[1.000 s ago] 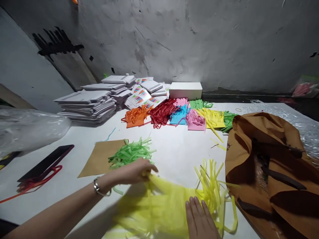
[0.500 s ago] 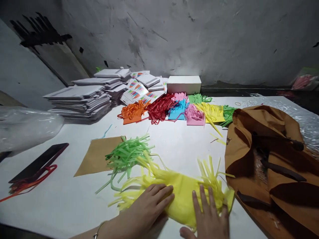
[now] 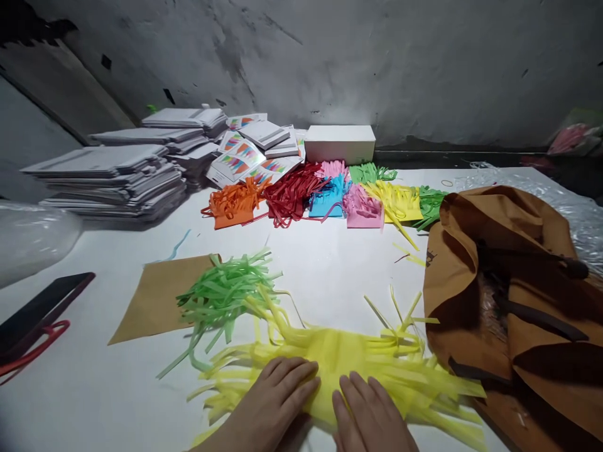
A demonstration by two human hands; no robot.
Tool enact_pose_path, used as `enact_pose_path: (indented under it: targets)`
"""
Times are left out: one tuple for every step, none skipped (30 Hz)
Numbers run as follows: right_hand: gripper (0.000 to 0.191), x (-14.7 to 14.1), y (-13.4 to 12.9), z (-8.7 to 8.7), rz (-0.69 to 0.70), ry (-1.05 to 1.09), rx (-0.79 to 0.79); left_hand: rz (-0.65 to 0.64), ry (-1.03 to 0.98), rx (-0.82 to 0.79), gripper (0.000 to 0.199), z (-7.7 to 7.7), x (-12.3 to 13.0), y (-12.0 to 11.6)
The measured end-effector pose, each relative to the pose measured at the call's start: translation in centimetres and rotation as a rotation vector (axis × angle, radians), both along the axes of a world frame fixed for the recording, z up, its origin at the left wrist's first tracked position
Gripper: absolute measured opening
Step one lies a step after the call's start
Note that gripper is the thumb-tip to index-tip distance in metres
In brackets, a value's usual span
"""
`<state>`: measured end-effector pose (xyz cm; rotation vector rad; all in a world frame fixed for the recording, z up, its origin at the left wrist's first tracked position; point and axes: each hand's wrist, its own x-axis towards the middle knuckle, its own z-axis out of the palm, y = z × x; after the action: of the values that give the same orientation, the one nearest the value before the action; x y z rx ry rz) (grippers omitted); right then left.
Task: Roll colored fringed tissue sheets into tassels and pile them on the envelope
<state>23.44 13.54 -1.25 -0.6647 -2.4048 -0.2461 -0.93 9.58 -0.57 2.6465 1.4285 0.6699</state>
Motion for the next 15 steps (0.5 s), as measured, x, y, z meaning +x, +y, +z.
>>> enact_pose_path:
  targets:
    - [0.036, -1.5, -0.1, -0.3, -0.035, 0.117, 0.005, 0.004, -0.004, 0.008, 0.024, -0.2, 0.0, -0.1]
    - [0.041, -2.5, -0.2, -0.7, -0.052, 0.17, -0.007, 0.011, -0.013, 0.019, 0.023, -0.3, 0.0, -0.2]
    - [0.042, -2.9, -0.3, -1.1, -0.058, 0.195, -0.025, 0.02, -0.02, 0.029, 0.023, -0.5, 0.0, -0.4]
    - [0.041, -2.9, -0.5, -1.5, -0.052, 0.189, -0.049, 0.027, -0.025, 0.044, 0.022, -0.6, 0.0, -0.5]
    - [0.038, -2.8, -0.6, -1.8, -0.04, 0.156, -0.078, 0.033, -0.029, 0.064, 0.021, -0.7, 0.0, -0.6]
    - [0.033, -2.5, -0.6, -2.0, -0.039, 0.124, -0.105, 0.035, -0.037, 0.084, 0.019, -0.8, 0.0, -0.7]
    - [0.031, -2.3, -0.7, -2.1, -0.053, 0.122, -0.114, 0.035, -0.045, 0.092, 0.018, -0.9, 0.1, -0.7]
    - [0.031, -2.1, -0.8, -2.2, -0.073, 0.136, -0.111, 0.034, -0.053, 0.086, 0.018, -1.0, 0.2, -0.7]
    - [0.032, -2.1, -0.9, -2.3, -0.09, 0.134, -0.112, 0.035, -0.06, 0.069, 0.019, -1.0, 0.3, -0.6]
    - [0.033, -2.1, -0.9, -2.4, -0.103, 0.118, -0.109, 0.032, -0.062, 0.046, 0.019, -1.0, 0.4, -0.5]
    - [0.034, -2.2, -0.9, -2.5, -0.114, 0.095, -0.108, 0.029, -0.051, 0.022, 0.021, -0.9, 0.4, -0.4]
    - [0.037, -2.3, -0.9, -2.6, -0.125, 0.074, -0.109, 0.029, -0.033, 0.009, 0.022, -0.9, 0.5, -0.3]
    - [0.038, -2.3, -0.9, -2.7, -0.133, 0.058, -0.112, 0.03, -0.012, 0.006, 0.023, -0.8, 0.6, -0.2]
    - [0.039, -2.3, -0.9, -2.8, -0.136, 0.051, -0.112, 0.031, 0.005, 0.012, 0.023, -0.8, 0.6, -0.1]
    - [0.038, -2.2, -0.8, -2.9, -0.139, 0.057, -0.111, 0.033, 0.015, 0.02, 0.022, -0.8, 0.6, -0.1]
